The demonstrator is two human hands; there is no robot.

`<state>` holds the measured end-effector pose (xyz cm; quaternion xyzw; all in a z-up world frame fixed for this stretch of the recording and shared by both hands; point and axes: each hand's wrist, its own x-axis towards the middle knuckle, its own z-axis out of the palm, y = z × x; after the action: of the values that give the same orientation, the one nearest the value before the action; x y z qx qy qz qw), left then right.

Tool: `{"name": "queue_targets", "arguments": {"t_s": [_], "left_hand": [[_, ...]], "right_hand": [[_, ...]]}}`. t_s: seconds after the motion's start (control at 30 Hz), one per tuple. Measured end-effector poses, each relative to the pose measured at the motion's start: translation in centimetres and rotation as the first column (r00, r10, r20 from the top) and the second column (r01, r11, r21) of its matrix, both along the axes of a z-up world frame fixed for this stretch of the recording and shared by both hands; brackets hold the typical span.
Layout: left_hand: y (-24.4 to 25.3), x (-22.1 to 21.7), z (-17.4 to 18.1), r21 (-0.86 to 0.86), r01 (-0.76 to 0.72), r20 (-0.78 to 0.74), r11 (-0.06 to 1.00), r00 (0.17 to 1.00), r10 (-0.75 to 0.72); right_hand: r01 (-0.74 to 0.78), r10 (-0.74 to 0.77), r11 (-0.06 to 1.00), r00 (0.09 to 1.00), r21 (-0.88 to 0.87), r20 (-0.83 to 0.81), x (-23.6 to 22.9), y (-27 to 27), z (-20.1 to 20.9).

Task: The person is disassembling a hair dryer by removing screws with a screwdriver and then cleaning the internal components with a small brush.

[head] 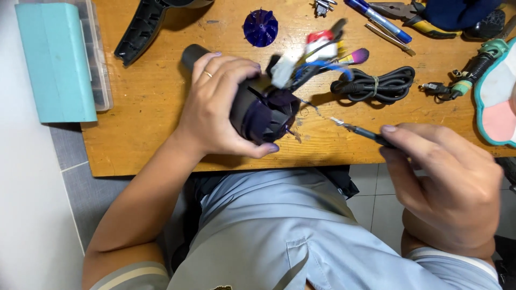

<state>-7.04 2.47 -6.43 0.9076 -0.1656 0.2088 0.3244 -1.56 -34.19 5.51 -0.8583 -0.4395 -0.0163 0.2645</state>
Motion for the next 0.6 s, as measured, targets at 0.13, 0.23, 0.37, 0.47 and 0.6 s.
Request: {"name": "queue_targets", "arguments": {"t_s": [0.13, 0.23, 0.37, 0.47, 0.6], "left_hand": [[0.8, -0.3, 2.2, -0.34, 0.035, -0.149, 0.94, 0.985, -0.091], [0.8, -0.6, 2.0, -0.534, 0.035, -0.199, 0.845, 0.966, -0.166], [0.7, -0.7, 1.2, -0.647, 0.071, -0.197, 0.759, 0.946, -0.257], [0.5, -0.4, 0.3, -0.786, 0.096, -0.144, 0.61, 0.932, -0.332], [0.3, 0.2, -0.4, -0.791, 0.268, 0.041, 0.55, 0.92, -0.389]], "right_hand": [[-0.048, 0.048, 0.998, 0.999, 0.046, 0.004, 0.5, -0.7, 1.2], [-0.1, 0.099, 0.993, 0.995, 0.06, 0.022, 1.3, -1.3, 1.3], [-0.175, 0.174, 0.985, 0.984, 0.01, 0.038, 2.1, 0.2, 3.0], [-0.154, 0.155, 0.988, 0.988, 0.024, -0.015, 2.7, 1.4, 3.6], [-0.212, 0.209, 0.976, 0.977, -0.057, -0.044, 3.9, 3.2, 5.1]]}}
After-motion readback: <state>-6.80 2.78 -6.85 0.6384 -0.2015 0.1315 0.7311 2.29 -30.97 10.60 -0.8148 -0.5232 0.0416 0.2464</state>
